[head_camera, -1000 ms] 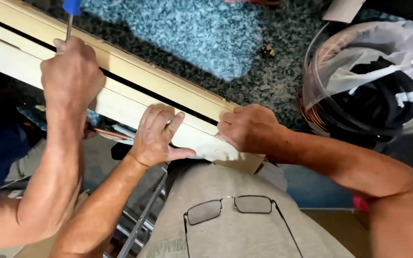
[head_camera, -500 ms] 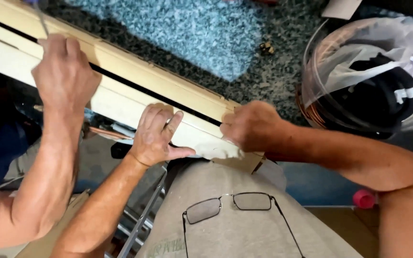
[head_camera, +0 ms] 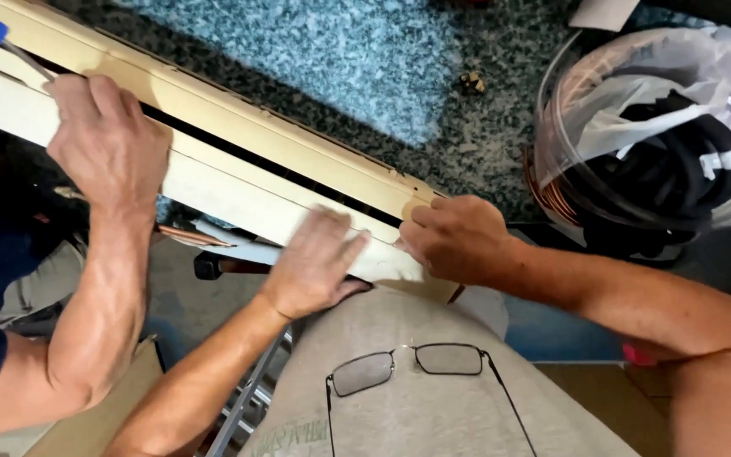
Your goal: Disassembling the outer casing of an indoor air conditioning unit using a screwdriver to pry open plastic clips.
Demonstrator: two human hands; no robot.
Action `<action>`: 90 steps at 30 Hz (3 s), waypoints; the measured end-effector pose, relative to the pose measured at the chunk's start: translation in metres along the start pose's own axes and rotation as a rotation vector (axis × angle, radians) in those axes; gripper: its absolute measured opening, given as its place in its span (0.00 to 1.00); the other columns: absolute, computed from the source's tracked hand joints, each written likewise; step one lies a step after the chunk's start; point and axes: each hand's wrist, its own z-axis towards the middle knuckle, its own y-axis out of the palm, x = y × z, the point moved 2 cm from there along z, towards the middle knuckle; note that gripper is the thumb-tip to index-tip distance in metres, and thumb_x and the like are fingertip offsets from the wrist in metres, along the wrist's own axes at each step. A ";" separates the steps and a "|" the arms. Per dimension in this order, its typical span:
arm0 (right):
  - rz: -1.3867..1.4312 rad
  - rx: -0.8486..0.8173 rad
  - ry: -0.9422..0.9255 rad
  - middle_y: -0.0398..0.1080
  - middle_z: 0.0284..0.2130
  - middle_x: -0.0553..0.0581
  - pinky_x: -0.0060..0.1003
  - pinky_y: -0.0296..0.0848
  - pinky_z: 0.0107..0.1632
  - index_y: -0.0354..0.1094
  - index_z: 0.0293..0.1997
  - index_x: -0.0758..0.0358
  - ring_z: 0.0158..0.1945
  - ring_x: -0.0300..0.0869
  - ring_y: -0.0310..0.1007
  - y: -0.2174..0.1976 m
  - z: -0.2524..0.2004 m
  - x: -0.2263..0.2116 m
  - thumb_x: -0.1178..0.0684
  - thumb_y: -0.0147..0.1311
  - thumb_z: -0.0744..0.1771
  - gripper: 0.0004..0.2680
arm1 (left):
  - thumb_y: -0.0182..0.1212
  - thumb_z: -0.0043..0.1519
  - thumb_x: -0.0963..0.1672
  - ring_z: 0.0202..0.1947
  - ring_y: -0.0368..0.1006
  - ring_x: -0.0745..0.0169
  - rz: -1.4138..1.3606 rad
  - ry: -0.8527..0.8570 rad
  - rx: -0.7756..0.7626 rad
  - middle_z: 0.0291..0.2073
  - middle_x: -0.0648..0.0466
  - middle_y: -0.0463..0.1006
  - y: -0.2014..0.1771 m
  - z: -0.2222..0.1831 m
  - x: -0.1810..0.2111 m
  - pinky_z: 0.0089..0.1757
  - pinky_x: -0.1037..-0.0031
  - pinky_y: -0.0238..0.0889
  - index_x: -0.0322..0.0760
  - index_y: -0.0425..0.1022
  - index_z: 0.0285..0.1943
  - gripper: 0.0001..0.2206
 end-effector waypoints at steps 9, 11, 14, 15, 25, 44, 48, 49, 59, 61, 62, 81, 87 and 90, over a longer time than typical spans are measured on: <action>0.049 0.258 -0.087 0.59 0.22 0.46 0.35 0.63 0.25 0.62 0.27 0.49 0.24 0.42 0.64 0.002 0.000 0.013 0.45 0.49 0.70 0.11 | 0.47 0.71 0.49 0.49 0.73 0.37 0.093 0.117 0.046 0.48 0.40 0.78 -0.003 0.034 0.021 0.57 0.45 0.68 0.30 0.77 0.60 0.20; 0.039 0.242 -0.103 0.58 0.22 0.47 0.36 0.63 0.25 0.61 0.27 0.50 0.24 0.43 0.64 0.002 -0.008 0.014 0.46 0.47 0.70 0.11 | 0.48 0.70 0.48 0.47 0.73 0.37 0.104 0.129 0.060 0.47 0.39 0.78 -0.002 0.037 0.022 0.56 0.45 0.69 0.29 0.78 0.58 0.20; 0.036 0.194 -0.136 0.59 0.23 0.48 0.36 0.64 0.25 0.62 0.28 0.51 0.25 0.43 0.64 0.010 -0.022 0.015 0.47 0.44 0.71 0.11 | 0.49 0.69 0.47 0.45 0.73 0.36 0.118 0.139 0.072 0.46 0.38 0.77 -0.001 0.036 0.022 0.55 0.45 0.70 0.27 0.79 0.56 0.19; 0.031 0.162 -0.144 0.61 0.23 0.48 0.36 0.65 0.25 0.64 0.28 0.50 0.25 0.42 0.65 0.013 -0.029 0.017 0.47 0.44 0.71 0.11 | 0.49 0.68 0.47 0.45 0.72 0.35 0.116 0.151 0.075 0.45 0.37 0.77 0.001 0.039 0.021 0.55 0.44 0.70 0.27 0.79 0.55 0.19; -0.034 0.167 -0.132 0.60 0.23 0.50 0.35 0.63 0.24 0.64 0.28 0.51 0.23 0.42 0.64 0.001 -0.074 0.023 0.49 0.47 0.70 0.10 | 0.53 0.66 0.47 0.40 0.72 0.34 0.144 0.196 0.093 0.42 0.35 0.76 -0.002 0.051 0.024 0.52 0.43 0.71 0.24 0.79 0.53 0.19; -0.033 0.310 -0.002 0.59 0.22 0.50 0.38 0.61 0.24 0.63 0.25 0.52 0.23 0.44 0.62 0.006 -0.112 0.015 0.48 0.50 0.69 0.11 | 0.53 0.67 0.48 0.42 0.74 0.35 0.195 0.184 0.100 0.43 0.36 0.77 -0.005 0.052 0.035 0.55 0.45 0.69 0.26 0.80 0.54 0.19; -0.033 0.310 0.037 0.57 0.21 0.49 0.38 0.61 0.24 0.65 0.25 0.52 0.22 0.44 0.60 0.004 -0.114 0.012 0.48 0.51 0.69 0.11 | 0.54 0.66 0.49 0.44 0.75 0.36 0.213 0.170 0.093 0.44 0.37 0.77 -0.004 0.047 0.036 0.57 0.46 0.68 0.27 0.79 0.56 0.20; -0.035 0.308 0.039 0.57 0.21 0.49 0.38 0.61 0.24 0.65 0.25 0.52 0.22 0.44 0.60 0.002 -0.114 0.010 0.48 0.51 0.69 0.11 | 0.54 0.66 0.49 0.44 0.75 0.36 0.210 0.172 0.094 0.44 0.37 0.77 -0.004 0.046 0.037 0.57 0.46 0.68 0.27 0.79 0.56 0.20; -0.059 0.212 0.086 0.58 0.22 0.49 0.38 0.61 0.23 0.65 0.28 0.53 0.22 0.44 0.61 0.002 -0.122 -0.001 0.50 0.49 0.68 0.07 | 0.53 0.67 0.49 0.49 0.74 0.35 0.181 0.093 0.033 0.47 0.37 0.76 0.015 0.024 0.033 0.60 0.45 0.64 0.28 0.77 0.59 0.21; -0.048 0.171 0.078 0.59 0.23 0.50 0.39 0.61 0.23 0.66 0.30 0.54 0.23 0.44 0.62 -0.001 -0.127 -0.005 0.50 0.48 0.67 0.07 | 0.51 0.69 0.50 0.51 0.73 0.33 0.155 0.086 0.004 0.47 0.36 0.76 0.031 0.015 0.031 0.61 0.44 0.62 0.28 0.76 0.61 0.21; -0.056 0.094 0.100 0.60 0.24 0.50 0.38 0.63 0.23 0.66 0.31 0.54 0.25 0.44 0.64 -0.003 -0.129 -0.009 0.51 0.48 0.67 0.05 | 0.48 0.69 0.47 0.50 0.73 0.32 0.122 0.122 0.003 0.47 0.35 0.75 0.036 0.015 0.034 0.59 0.43 0.64 0.27 0.76 0.59 0.19; -0.005 -0.360 0.126 0.65 0.31 0.55 0.45 0.70 0.27 0.64 0.39 0.55 0.31 0.50 0.68 0.007 -0.143 -0.013 0.60 0.54 0.61 0.07 | 0.58 0.67 0.32 0.41 0.71 0.42 0.196 0.186 0.105 0.37 0.38 0.74 -0.012 0.077 0.076 0.45 0.57 0.73 0.18 0.72 0.43 0.01; -0.004 -0.393 0.216 0.61 0.28 0.48 0.44 0.67 0.23 0.62 0.35 0.49 0.30 0.45 0.68 0.004 -0.142 -0.010 0.60 0.54 0.61 0.07 | 0.62 0.64 0.31 0.36 0.71 0.46 0.263 0.225 0.170 0.32 0.39 0.74 -0.020 0.088 0.077 0.39 0.62 0.73 0.18 0.73 0.37 0.04; 0.119 -0.557 0.319 0.61 0.29 0.46 0.46 0.63 0.25 0.60 0.35 0.46 0.28 0.43 0.64 0.001 -0.138 -0.004 0.56 0.51 0.65 0.05 | 0.62 0.63 0.30 0.37 0.71 0.45 0.227 0.209 0.177 0.32 0.40 0.74 -0.008 0.080 0.074 0.40 0.61 0.75 0.17 0.73 0.38 0.03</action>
